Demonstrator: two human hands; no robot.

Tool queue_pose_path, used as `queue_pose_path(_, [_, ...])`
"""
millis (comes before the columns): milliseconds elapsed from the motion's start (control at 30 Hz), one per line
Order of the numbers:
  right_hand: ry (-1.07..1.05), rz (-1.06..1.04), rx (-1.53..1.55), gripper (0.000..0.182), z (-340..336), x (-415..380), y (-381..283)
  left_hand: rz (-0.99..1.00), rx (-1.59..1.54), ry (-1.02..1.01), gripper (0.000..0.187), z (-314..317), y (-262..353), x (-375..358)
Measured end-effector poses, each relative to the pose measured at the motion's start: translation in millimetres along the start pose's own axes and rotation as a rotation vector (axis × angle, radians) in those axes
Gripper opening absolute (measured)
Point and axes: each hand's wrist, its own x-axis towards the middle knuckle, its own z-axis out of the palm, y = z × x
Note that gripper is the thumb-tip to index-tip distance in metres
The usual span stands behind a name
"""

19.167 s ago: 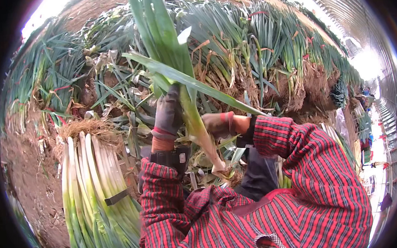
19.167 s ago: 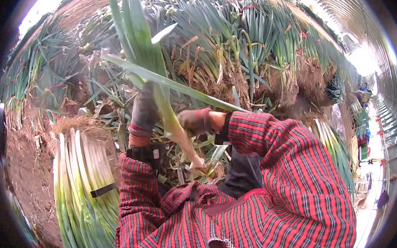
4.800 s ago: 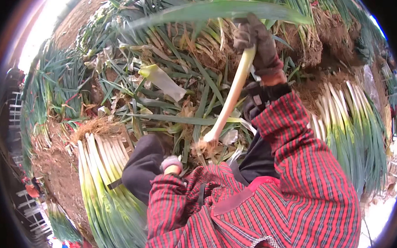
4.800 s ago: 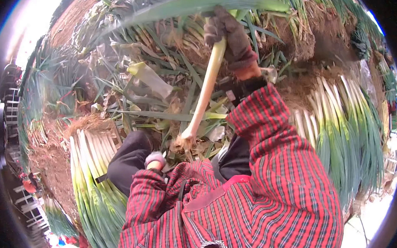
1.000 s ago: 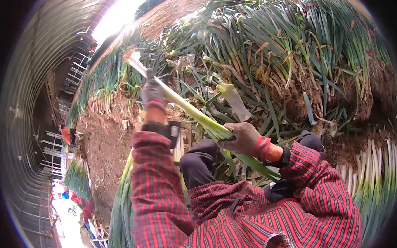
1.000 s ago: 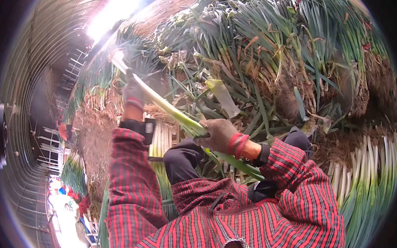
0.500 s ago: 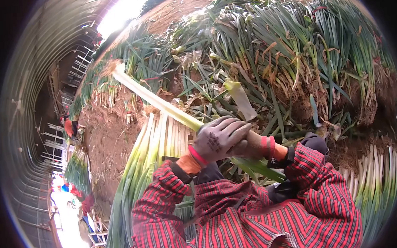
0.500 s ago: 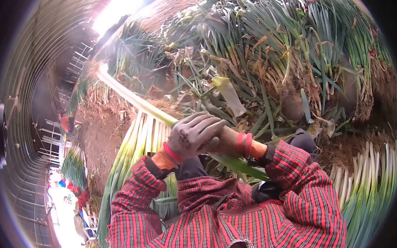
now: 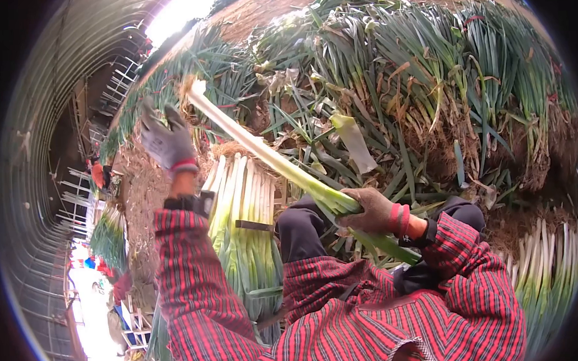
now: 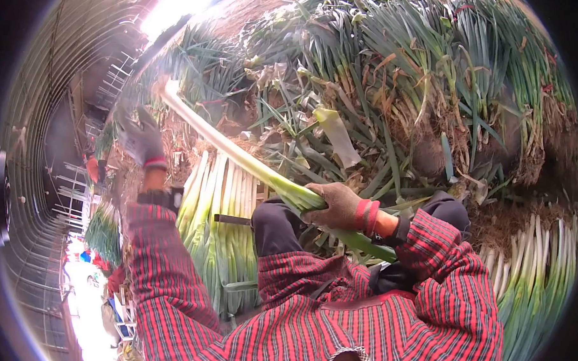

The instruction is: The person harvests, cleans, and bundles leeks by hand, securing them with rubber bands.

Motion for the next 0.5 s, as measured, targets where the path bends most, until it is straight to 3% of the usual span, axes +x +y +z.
queue_pose_path(33, [0.01,0.004,0.003,0.04,-2,1,-3,-0.008,-0.334,-0.206,0.035,2,14,-32])
queue_pose_path(100, [0.062,-0.028,-0.054,0.038,-1,5,-3,-0.244,-0.992,-0.604,0.028,4,42,-95])
queue_pose_path(167, [0.194,-0.142,-0.204,0.037,2,8,1,-0.724,-1.229,-0.997,0.038,-49,133,-137])
queue_pose_path(200, [0.252,-0.197,-0.277,0.036,6,9,1,-0.945,-1.272,-1.033,0.046,-67,174,-153])
queue_pose_path(233, [0.232,-0.158,-0.337,0.044,5,10,-7,-1.139,-1.306,-0.995,0.056,-79,210,-164])
queue_pose_path(333, [0.275,-0.105,-0.653,0.044,3,14,-4,-1.474,-1.634,-0.483,0.033,-63,255,-195])
queue_pose_path(367, [0.209,-0.068,-0.672,0.051,-3,13,-11,-1.434,-1.623,-0.471,0.029,-64,255,-190])
queue_pose_path(467, [0.281,-0.456,-0.537,0.069,-28,15,-41,-1.268,-1.65,-0.395,0.02,-73,235,-154])
queue_pose_path(500, [0.198,-0.406,-0.251,0.078,-36,20,-39,-1.201,-1.661,-0.348,0.018,-82,223,-130])
